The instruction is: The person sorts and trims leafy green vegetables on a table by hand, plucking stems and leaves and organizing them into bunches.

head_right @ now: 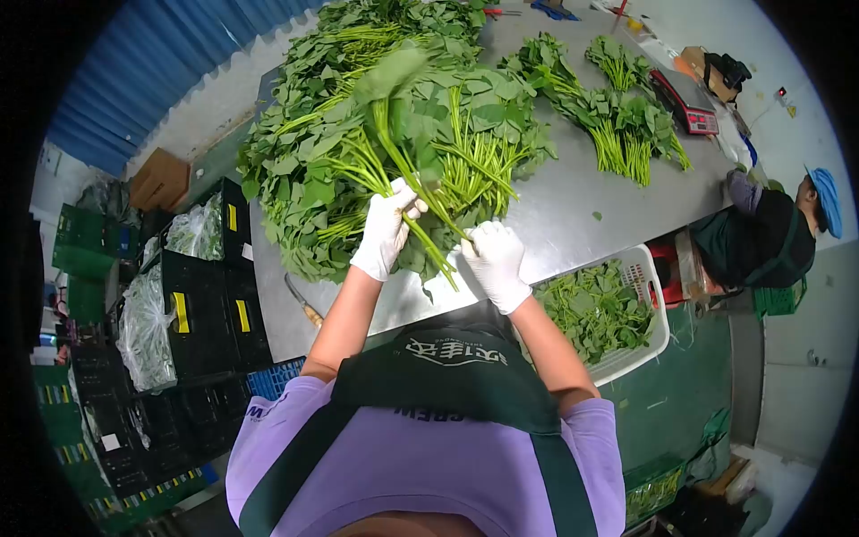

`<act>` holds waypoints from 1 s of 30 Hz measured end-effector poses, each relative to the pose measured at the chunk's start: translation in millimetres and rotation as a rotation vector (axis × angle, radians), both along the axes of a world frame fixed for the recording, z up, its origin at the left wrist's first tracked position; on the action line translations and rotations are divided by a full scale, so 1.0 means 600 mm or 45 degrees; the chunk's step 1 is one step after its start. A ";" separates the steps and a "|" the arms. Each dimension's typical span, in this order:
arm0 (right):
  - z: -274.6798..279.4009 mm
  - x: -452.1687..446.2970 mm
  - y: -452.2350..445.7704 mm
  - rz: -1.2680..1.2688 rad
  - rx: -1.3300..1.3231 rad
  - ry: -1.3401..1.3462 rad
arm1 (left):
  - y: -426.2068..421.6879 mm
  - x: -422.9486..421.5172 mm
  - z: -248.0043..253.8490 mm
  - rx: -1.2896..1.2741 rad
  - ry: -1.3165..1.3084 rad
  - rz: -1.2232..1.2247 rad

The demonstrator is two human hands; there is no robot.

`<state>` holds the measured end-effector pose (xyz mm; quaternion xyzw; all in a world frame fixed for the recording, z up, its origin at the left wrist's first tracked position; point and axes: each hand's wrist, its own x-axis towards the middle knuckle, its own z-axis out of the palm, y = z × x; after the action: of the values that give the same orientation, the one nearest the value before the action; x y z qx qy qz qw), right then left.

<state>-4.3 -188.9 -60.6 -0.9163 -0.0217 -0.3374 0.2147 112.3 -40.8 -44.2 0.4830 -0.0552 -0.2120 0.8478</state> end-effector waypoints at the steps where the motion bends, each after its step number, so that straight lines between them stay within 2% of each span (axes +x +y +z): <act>1: -0.003 -0.008 0.000 -0.029 -0.087 0.019 | -0.005 -0.001 -0.003 -0.014 -0.049 -0.002; 3: -0.018 -0.012 -0.007 -0.068 -0.062 -0.071 | -0.006 -0.011 -0.009 -0.109 -0.051 -0.123; 6: -0.014 -0.030 -0.007 -0.178 -0.085 -0.055 | -0.028 -0.043 0.011 -0.121 0.169 -0.049; 10: -0.027 -0.060 -0.006 -0.225 0.014 0.028 | -0.053 -0.071 0.011 0.090 -0.018 -0.027; 13: -0.022 -0.080 -0.007 -0.162 0.713 -0.065 | -0.066 -0.076 0.018 0.139 -0.101 0.029; 15: -0.016 -0.091 -0.024 -0.161 0.852 -0.101 | -0.074 -0.080 0.026 0.139 -0.109 0.040; 18: 0.000 -0.107 -0.047 -0.270 1.699 -0.222 | -0.084 -0.081 0.018 0.125 -0.081 0.145; 19: -0.044 -0.116 -0.090 -0.209 1.907 -0.309 | -0.074 -0.066 0.012 0.101 -0.119 0.141; 21: -0.049 -0.124 -0.134 -0.238 2.401 -0.302 | -0.065 -0.051 0.029 0.020 -0.091 0.053; 22: -0.058 -0.128 -0.143 -0.007 2.443 -0.160 | -0.054 -0.047 0.034 0.036 -0.095 -0.100; 23: -0.037 -0.125 -0.137 -0.035 2.359 0.182 | -0.054 -0.048 0.043 0.084 -0.075 -0.187; 24: -0.017 -0.123 -0.124 0.191 2.197 0.368 | -0.055 -0.048 0.043 0.080 -0.102 -0.278; 25: 0.004 -0.117 -0.106 0.408 2.015 0.544 | -0.057 -0.047 0.043 0.072 -0.129 -0.370; 27: 0.017 -0.098 -0.087 0.635 1.993 0.790 | -0.062 -0.053 0.052 0.186 -0.189 -0.545; 28: 0.049 -0.092 -0.072 0.553 1.916 0.808 | -0.064 -0.056 0.052 0.171 -0.167 -0.587; 30: 0.040 -0.083 -0.069 0.418 1.757 0.772 | -0.061 -0.062 0.053 0.168 -0.146 -0.625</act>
<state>-54.0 -230.5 -36.8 -0.6124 0.1176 0.0274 0.7812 75.0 -77.6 -12.1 0.5206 -0.2046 -0.3869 0.7331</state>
